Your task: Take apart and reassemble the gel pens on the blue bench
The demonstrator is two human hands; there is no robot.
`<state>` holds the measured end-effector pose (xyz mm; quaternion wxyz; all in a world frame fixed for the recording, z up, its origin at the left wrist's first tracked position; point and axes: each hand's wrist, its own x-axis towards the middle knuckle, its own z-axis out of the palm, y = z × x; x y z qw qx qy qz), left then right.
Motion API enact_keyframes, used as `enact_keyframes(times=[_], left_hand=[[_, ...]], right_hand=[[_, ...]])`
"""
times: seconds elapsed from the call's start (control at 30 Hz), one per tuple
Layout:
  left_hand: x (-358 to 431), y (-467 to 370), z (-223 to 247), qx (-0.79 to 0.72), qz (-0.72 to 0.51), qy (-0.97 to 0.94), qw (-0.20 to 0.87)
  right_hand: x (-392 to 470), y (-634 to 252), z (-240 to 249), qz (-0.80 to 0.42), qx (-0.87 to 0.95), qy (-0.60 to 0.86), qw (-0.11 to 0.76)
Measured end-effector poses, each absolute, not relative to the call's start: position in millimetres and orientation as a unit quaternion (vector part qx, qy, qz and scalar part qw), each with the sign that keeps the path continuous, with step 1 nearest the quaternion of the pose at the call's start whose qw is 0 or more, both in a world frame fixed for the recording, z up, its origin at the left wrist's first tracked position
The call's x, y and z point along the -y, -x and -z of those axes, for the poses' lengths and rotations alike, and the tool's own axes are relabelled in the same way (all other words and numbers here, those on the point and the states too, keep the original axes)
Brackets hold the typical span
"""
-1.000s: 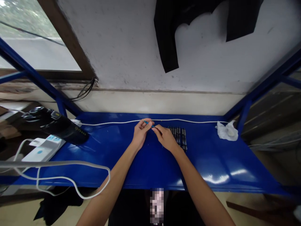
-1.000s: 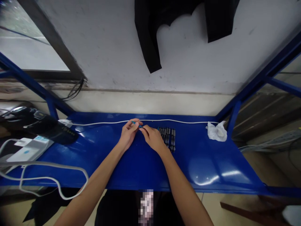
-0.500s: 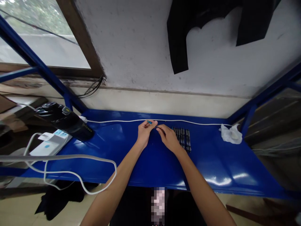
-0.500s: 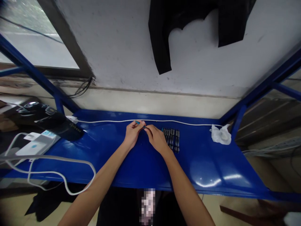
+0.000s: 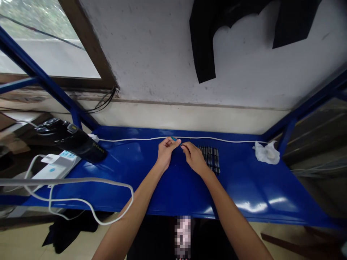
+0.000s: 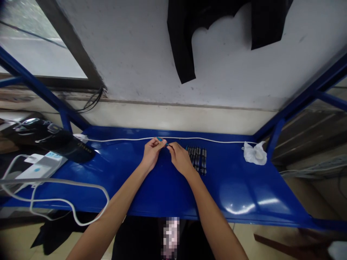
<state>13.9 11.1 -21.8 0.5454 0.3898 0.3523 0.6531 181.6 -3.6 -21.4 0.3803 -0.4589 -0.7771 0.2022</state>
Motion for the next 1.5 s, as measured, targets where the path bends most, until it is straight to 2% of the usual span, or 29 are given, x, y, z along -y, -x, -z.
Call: enact_keyframes(times=[0.13, 0.37, 0.53, 0.9, 1.5], left_hand=[[-10, -15, 24, -0.366, -0.646, -0.392, 0.543], [-11, -15, 21, -0.368, -0.653, -0.382, 0.541], [-15, -11, 20, -0.362, -0.679, -0.355, 0.531], [-20, 8, 16, -0.335, -0.701, -0.291, 0.558], [-23, 17, 14, -0.302, -0.704, -0.258, 0.589]], right_hand=[[5, -182, 21, -0.232, 0.758, 0.488, 0.367], [4, -182, 21, -0.189, 0.776, 0.478, 0.365], [2, -184, 21, -0.221, 0.749, 0.506, 0.365], [4, -185, 15, -0.152, 0.768, 0.501, 0.368], [2, -186, 17, -0.163, 0.761, 0.497, 0.383]])
